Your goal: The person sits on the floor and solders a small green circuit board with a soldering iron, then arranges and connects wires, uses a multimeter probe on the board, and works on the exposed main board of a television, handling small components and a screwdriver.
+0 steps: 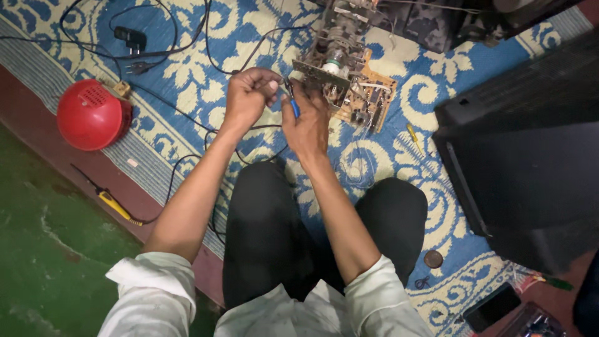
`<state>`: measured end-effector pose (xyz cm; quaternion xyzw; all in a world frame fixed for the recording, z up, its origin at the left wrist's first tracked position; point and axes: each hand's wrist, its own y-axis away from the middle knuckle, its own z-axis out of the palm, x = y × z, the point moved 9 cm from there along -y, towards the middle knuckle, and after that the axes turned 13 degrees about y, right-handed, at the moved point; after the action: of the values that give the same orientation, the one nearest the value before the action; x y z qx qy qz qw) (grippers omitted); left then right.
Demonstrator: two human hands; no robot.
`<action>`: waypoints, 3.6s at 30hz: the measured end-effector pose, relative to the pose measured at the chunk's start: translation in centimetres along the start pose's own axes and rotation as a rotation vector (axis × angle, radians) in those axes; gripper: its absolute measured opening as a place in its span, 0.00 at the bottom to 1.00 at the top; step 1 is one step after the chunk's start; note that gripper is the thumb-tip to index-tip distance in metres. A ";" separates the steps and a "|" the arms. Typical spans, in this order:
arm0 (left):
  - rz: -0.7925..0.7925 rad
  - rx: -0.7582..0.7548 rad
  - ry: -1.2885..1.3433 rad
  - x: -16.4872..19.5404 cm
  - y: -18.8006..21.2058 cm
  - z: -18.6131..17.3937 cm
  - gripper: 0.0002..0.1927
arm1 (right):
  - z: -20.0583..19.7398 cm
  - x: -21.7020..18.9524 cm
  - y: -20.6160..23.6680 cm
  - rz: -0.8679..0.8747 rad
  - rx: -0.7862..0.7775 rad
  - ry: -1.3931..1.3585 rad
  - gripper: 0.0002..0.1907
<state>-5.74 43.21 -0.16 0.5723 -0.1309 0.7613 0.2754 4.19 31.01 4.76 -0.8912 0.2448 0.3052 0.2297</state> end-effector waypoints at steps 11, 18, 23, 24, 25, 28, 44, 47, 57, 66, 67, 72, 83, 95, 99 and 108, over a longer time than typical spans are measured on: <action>-0.023 0.005 0.001 0.8 0.2 0.2 0.06 | 0.6 -0.2 0.1 0.039 -0.069 0.133 0.21; -0.052 0.050 0.007 -0.1 0.1 -0.1 0.07 | 1.4 0.1 0.1 0.076 -0.143 0.287 0.23; 0.071 -0.114 -0.278 1.2 0.6 0.7 0.14 | 0.7 0.4 0.5 0.088 -0.063 0.283 0.22; 0.149 -0.187 -0.402 1.8 0.8 1.4 0.17 | 0.5 0.8 0.7 0.105 -0.057 0.269 0.22; 0.148 -0.182 -0.403 2.0 0.9 1.2 0.20 | 0.6 1.4 1.2 0.146 -0.092 0.255 0.22; 0.108 -0.138 -0.383 2.2 0.9 0.8 0.25 | 0.6 4.2 4.6 0.298 -0.243 0.255 0.23; 0.495 -0.256 -0.772 7.7 4.9 4.0 0.04 | -4.4 -1.4 3.8 -0.213 -0.027 0.071 0.14; 0.507 -0.286 -0.759 7.9 5.0 4.4 0.06 | -5.1 -3.6 2.2 -0.406 0.040 0.148 0.15; 0.419 -0.326 -0.767 7.4 5.1 5.2 0.05 | -1.0 1.0 1.7 -0.098 -0.122 -0.122 0.04; 0.540 -0.484 -0.789 8.6 5.9 7.1 0.13 | 5.0 5.4 5.5 0.901 -0.569 -1.219 0.07; 0.542 -0.460 -0.787 8.7 5.8 7.0 0.12 | 3.1 5.3 4.5 0.702 -0.457 -0.948 0.08; 0.486 -0.423 -0.778 8.4 5.5 7.1 0.11 | -5.9 -2.2 2.9 -0.203 0.049 0.013 0.12; 0.542 -0.456 -0.764 8.6 5.8 7.8 0.10 | 4.2 5.0 5.2 0.773 -0.456 -1.208 0.06; 0.519 -0.422 -0.761 8.2 5.9 6.4 0.10 | -5.2 -1.4 3.1 -0.178 0.012 -0.046 0.06; 0.508 -0.422 -0.763 8.0 5.9 6.3 0.10 | -5.3 -3.4 3.7 -0.374 0.044 0.074 0.04; 0.548 -0.439 -0.797 8.6 6.7 6.7 0.14 | 6.7 4.4 7.0 1.119 -0.759 -1.653 0.07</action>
<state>-5.82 36.62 10.81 0.6908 -0.5264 0.4837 0.1084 0.28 28.10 -4.69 -0.1817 0.2764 0.9331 -0.1409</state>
